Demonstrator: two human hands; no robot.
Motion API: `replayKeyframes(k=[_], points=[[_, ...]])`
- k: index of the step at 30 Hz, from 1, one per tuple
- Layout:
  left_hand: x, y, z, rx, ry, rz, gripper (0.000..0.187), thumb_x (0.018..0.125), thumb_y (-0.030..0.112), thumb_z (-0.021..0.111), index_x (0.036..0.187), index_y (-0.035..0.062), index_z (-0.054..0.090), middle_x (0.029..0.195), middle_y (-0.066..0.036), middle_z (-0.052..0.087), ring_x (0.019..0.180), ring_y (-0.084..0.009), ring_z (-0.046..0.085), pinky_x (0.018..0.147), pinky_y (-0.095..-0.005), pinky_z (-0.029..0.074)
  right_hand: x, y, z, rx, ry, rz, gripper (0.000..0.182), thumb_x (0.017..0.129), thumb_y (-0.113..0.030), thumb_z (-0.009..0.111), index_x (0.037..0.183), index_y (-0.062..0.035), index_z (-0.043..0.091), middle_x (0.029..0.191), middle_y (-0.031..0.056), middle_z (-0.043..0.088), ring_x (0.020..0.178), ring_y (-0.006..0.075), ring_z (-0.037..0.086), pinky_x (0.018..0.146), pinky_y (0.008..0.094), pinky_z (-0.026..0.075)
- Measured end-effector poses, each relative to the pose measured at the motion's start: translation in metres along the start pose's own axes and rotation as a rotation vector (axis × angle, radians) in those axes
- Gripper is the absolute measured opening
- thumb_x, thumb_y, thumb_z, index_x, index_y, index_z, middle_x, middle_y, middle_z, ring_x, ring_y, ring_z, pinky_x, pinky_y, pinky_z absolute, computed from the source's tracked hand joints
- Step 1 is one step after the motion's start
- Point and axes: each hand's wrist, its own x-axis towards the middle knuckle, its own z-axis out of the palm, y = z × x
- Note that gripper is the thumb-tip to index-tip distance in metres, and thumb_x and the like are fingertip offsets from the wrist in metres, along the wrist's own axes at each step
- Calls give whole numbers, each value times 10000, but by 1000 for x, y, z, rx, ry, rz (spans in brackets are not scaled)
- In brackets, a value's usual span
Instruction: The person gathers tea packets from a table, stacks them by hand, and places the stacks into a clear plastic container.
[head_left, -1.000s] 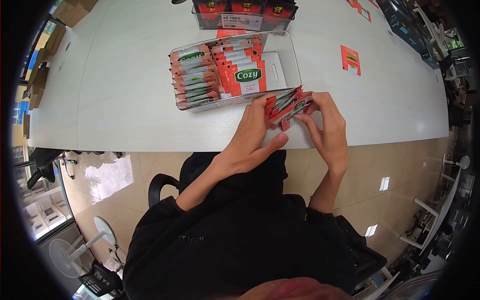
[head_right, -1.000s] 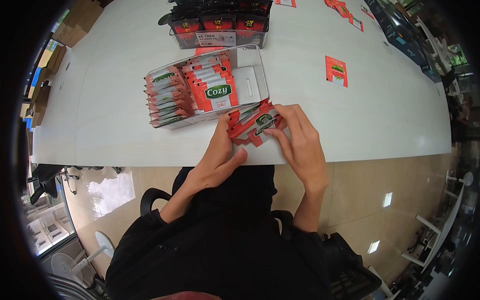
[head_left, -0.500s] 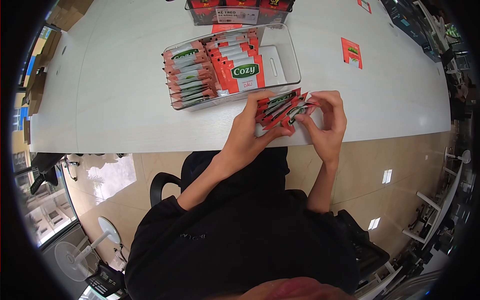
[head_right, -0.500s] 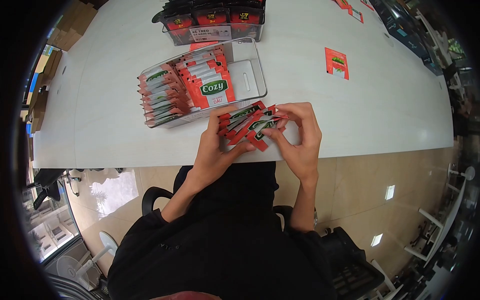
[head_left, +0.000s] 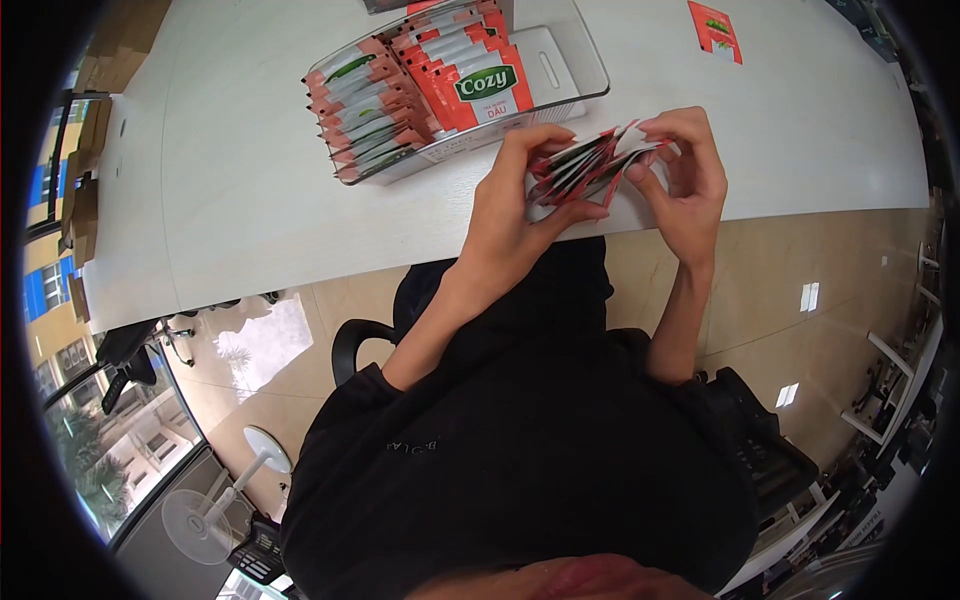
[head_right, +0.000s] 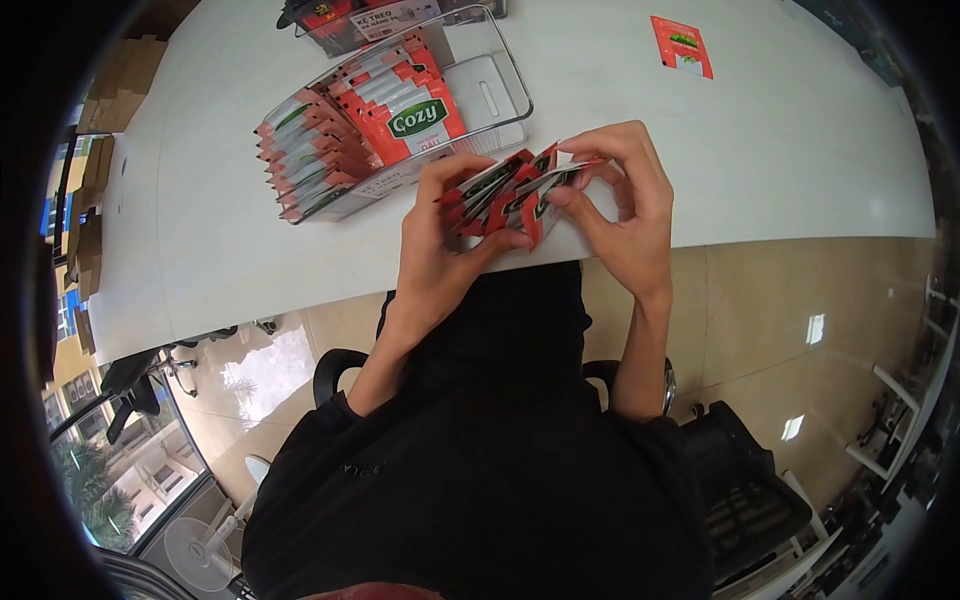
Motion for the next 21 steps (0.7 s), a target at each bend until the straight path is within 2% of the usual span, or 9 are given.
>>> replayKeyframes(k=[1, 5, 7, 11, 14, 16, 17, 19, 21], points=[[1, -1, -1, -21, 22, 25, 698, 731, 164, 889, 1270, 8, 474, 1109, -150, 606, 982, -297, 628, 841, -368, 506, 0, -1, 0, -21, -28, -8, 444, 748, 105, 785, 1152, -7, 639, 1072, 65, 545, 939, 148, 571, 790, 294, 525], [4, 8, -2, 149, -97, 107, 749, 678, 205, 910, 1264, 19, 483, 1102, -149, 575, 965, -331, 580, 822, -398, 477, -1, -3, 2, -112, -32, -29, 458, 732, 82, 811, 1150, -12, 648, 1065, 75, 547, 920, 152, 579, 754, 289, 531], [6, 12, 4, 282, -44, 294, 758, 649, 202, 915, 1255, 28, 495, 1081, -153, 545, 949, -359, 535, 810, -418, 450, -3, -2, 4, -152, -23, -98, 494, 716, 63, 831, 1166, -17, 644, 1082, 89, 546, 906, 156, 584, 726, 285, 532], [5, 4, 5, 256, -26, 271, 703, 682, 157, 893, 1248, 26, 495, 1066, -149, 542, 959, -356, 537, 817, -413, 448, -2, -2, 7, -125, -55, -146, 600, 689, 57, 849, 1233, -26, 609, 1108, 104, 537, 898, 156, 593, 755, 286, 528], [5, 1, 6, 289, 8, 222, 667, 705, 119, 887, 1247, 13, 512, 1117, -145, 561, 960, -331, 550, 842, -399, 458, 4, -5, 6, -11, -82, -164, 716, 709, -4, 860, 1341, -49, 528, 1210, 132, 519, 990, 184, 585, 875, 341, 501], [6, -1, 7, 321, 46, 247, 612, 721, 85, 870, 1223, 14, 528, 1092, -145, 567, 947, -326, 550, 830, -405, 457, 5, -5, 2, -272, -16, -121, 885, 746, -102, 868, 1479, -54, 375, 1409, 177, 451, 1230, 258, 529, 1057, 393, 405], [5, 0, 7, 320, 49, 249, 612, 721, 85, 870, 1223, 14, 528, 1092, -145, 567, 947, -326, 550, 830, -405, 457, 3, -7, 3, -273, -18, -123, 885, 746, -102, 868, 1479, -54, 375, 1409, 177, 451, 1230, 258, 529, 1057, 393, 405], [5, 3, 5, 363, 13, 231, 624, 680, -17, 818, 1214, 16, 496, 1085, -150, 544, 959, -359, 520, 840, -424, 433, -8, -11, 11, 33, -175, 234, 1021, 773, -194, 866, 1553, -38, 227, 1567, 196, 314, 1439, 304, 355, 1172, 419, 290], [5, 2, 3, 354, 22, 230, 632, 661, -30, 811, 1208, 18, 496, 1091, -146, 544, 965, -357, 514, 838, -422, 430, -17, -15, 21, 71, -286, 216, 1101, 762, -204, 877, 1571, -16, 154, 1609, 196, 257, 1493, 322, 280, 1203, 424, 254]])
